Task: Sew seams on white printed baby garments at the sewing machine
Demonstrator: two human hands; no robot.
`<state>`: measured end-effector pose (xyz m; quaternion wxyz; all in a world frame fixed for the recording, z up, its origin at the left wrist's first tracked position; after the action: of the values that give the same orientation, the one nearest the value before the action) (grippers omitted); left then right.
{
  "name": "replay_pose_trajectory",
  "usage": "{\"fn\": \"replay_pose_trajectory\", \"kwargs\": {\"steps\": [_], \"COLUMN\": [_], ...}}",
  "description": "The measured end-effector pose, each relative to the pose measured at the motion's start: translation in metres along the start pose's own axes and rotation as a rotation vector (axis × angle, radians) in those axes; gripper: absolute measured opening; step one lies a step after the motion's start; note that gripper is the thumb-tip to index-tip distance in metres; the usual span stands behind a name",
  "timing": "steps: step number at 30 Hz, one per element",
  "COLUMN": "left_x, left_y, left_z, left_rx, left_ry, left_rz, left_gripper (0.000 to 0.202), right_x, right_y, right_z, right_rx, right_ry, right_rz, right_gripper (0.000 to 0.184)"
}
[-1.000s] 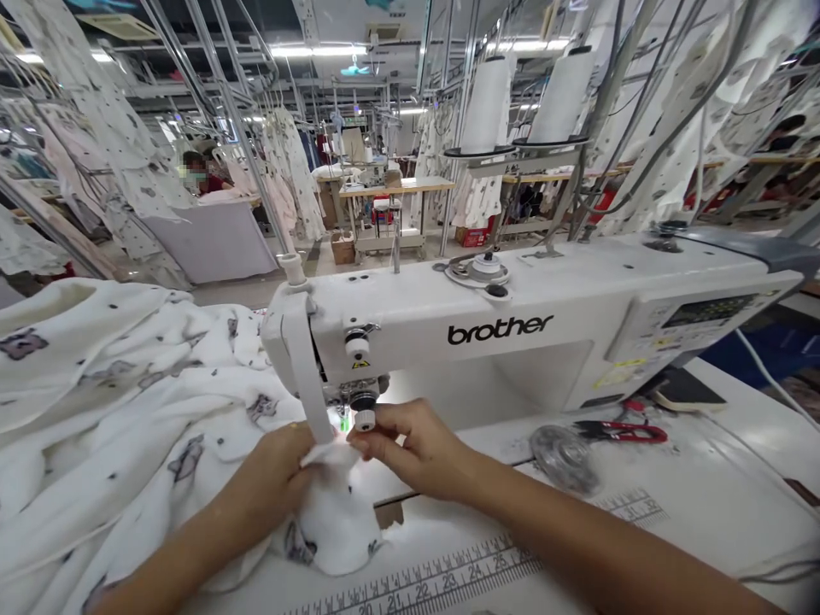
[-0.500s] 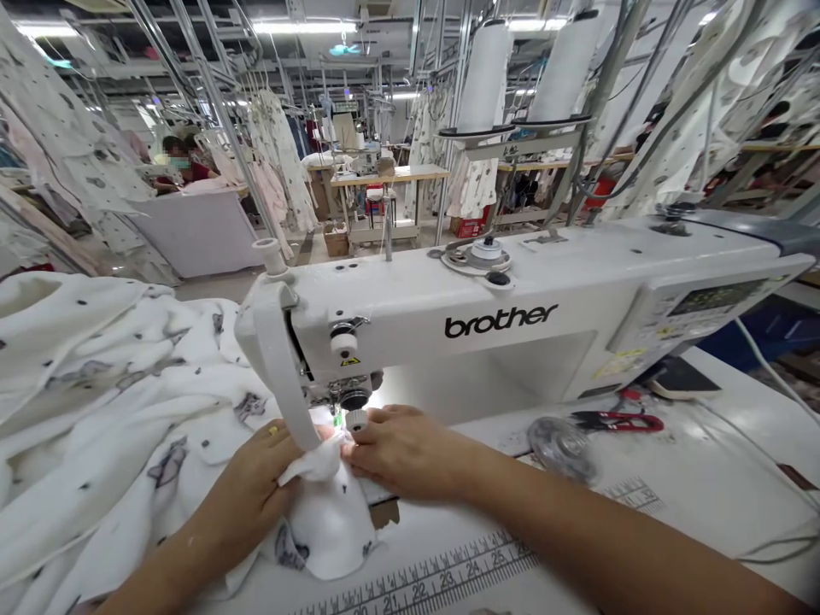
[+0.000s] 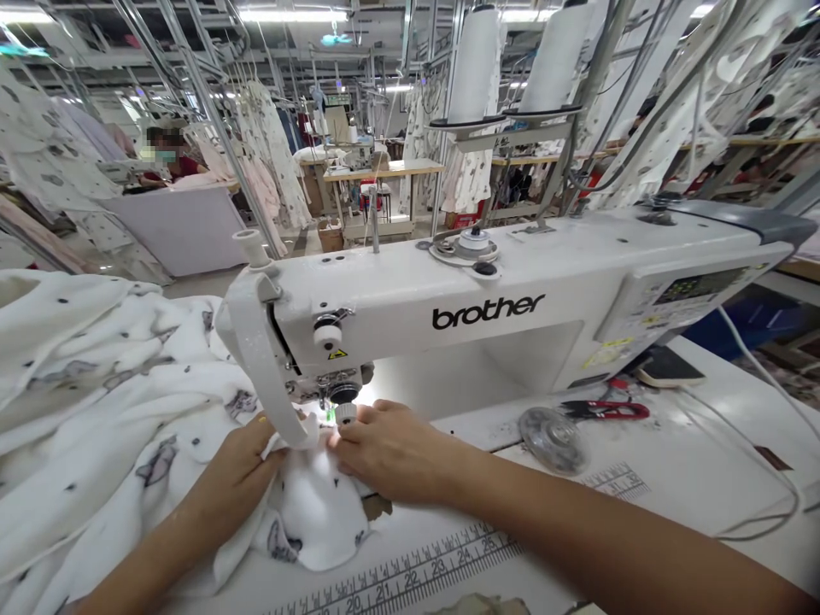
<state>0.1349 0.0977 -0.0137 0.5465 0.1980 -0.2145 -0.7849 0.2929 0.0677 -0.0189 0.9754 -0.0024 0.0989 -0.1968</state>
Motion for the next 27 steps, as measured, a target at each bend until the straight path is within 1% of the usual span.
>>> {"fn": "replay_pose_trajectory", "kwargs": {"steps": [3,6,8,10,13,17,19,21,22,24,27], "left_x": [0.001,0.004,0.007,0.010,0.018,0.028,0.032,0.034,0.034,0.034,0.033], "left_y": [-0.001,0.004,0.009,0.017,0.025,0.033,0.038,0.042,0.043,0.043,0.038], "left_z": [0.000,-0.002,-0.006,-0.012,-0.018,-0.020,-0.020,-0.020,-0.020,-0.020,-0.023], "left_rx": [0.026,-0.004,-0.056,-0.119,-0.222,-0.303,-0.333,-0.350,-0.347,-0.322,-0.292], "left_ry": [-0.033,-0.047,-0.063,-0.066,0.007,0.104,0.141,0.166,0.170,0.157,0.131], "left_rz": [0.048,0.003,-0.079,-0.200,-0.377,-0.516,-0.574,-0.592,-0.579,-0.543,-0.504], "left_gripper": [0.027,0.028,0.031,0.035,0.037,0.047,0.054,0.057,0.056,0.051,0.048], "right_x": [0.000,0.001,0.002,0.003,0.004,0.008,0.010,0.011,0.011,0.010,0.008], "right_y": [-0.002,-0.003,-0.004,-0.003,0.000,0.007,0.010,0.010,0.009,0.007,0.007], "right_z": [0.002,0.001,0.000,-0.002,-0.002,0.007,0.012,0.014,0.013,0.009,0.003], "right_rx": [0.013,0.032,0.046,0.061,0.056,0.028,0.003,-0.057,-0.089,-0.136,-0.138], "right_ry": [-0.052,-0.060,-0.040,-0.018,0.000,0.061,0.118,0.138,0.130,0.095,0.073], "right_rz": [0.025,0.047,0.054,0.052,0.029,-0.038,-0.061,-0.047,-0.033,-0.012,-0.031], "right_gripper": [0.005,0.006,0.006,0.005,0.014,0.027,0.024,0.018,0.020,0.023,0.020]}}
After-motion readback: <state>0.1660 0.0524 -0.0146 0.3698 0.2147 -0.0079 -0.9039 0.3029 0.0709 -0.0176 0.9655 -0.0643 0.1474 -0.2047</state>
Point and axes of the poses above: each hand's wrist, its own x-axis away from the middle knuckle, its own z-axis out of the back of the hand, y = z × x, the point moved 6 cm from there along -x, towards the middle knuckle, and after that the axes turned 11 degrees about z, right-handed, at the moved point
